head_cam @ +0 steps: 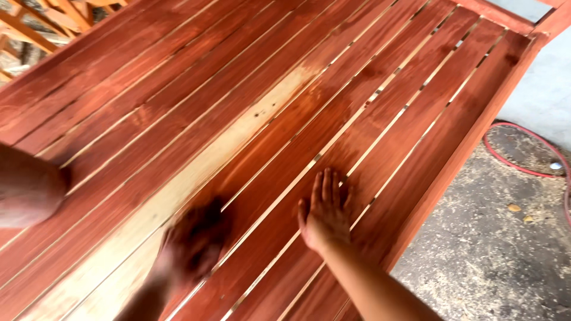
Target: The person applies reddish-brown stain to a wooden slatted bench using a cloth. They rub the stain along the frame and across the slats, progressively covering more surface area. A child briefly appears and touches the bench while the person continues the task.
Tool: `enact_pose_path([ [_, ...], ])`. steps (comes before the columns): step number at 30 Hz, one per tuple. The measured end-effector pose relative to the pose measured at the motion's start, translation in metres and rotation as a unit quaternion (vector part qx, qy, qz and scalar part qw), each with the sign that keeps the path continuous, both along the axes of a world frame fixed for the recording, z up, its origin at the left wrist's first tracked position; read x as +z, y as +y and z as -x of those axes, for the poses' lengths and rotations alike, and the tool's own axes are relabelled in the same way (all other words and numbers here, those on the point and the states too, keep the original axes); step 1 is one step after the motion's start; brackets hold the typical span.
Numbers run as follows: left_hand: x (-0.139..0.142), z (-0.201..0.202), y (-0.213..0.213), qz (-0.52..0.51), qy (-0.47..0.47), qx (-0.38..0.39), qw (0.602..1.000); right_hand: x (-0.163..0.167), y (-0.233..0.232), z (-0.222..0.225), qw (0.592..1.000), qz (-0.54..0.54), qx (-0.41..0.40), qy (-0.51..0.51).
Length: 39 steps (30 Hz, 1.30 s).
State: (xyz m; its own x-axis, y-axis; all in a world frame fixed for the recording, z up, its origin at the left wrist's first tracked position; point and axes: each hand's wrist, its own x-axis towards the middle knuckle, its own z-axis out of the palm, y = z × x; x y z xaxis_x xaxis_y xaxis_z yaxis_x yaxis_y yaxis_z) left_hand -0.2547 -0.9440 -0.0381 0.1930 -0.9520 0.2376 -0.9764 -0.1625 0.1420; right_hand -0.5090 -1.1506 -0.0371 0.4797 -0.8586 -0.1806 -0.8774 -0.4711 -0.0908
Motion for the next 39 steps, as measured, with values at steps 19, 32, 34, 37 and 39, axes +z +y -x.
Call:
enact_pose_path([
  [19,0.033,0.098,-0.264,0.004,0.045,-0.047,0.998,-0.011,-0.158,0.049,0.945,-0.015,-0.051,-0.323],
  [32,0.067,0.184,-0.589,-0.143,0.107,-0.013,0.984,0.009,-0.274,0.092,0.920,-0.068,-0.054,-0.382],
  [34,0.059,0.182,-0.577,-0.092,0.102,-0.012,0.990,0.011,-0.272,0.085,0.921,-0.069,-0.041,-0.382],
  [37,0.048,0.169,-0.534,-0.030,0.126,-0.013,0.992,0.011,-0.267,0.072,0.930,-0.089,-0.029,-0.356],
  [39,0.042,0.155,-0.476,0.009,0.131,-0.012,0.991,0.010,-0.264,0.061,0.931,-0.082,0.003,-0.357],
])
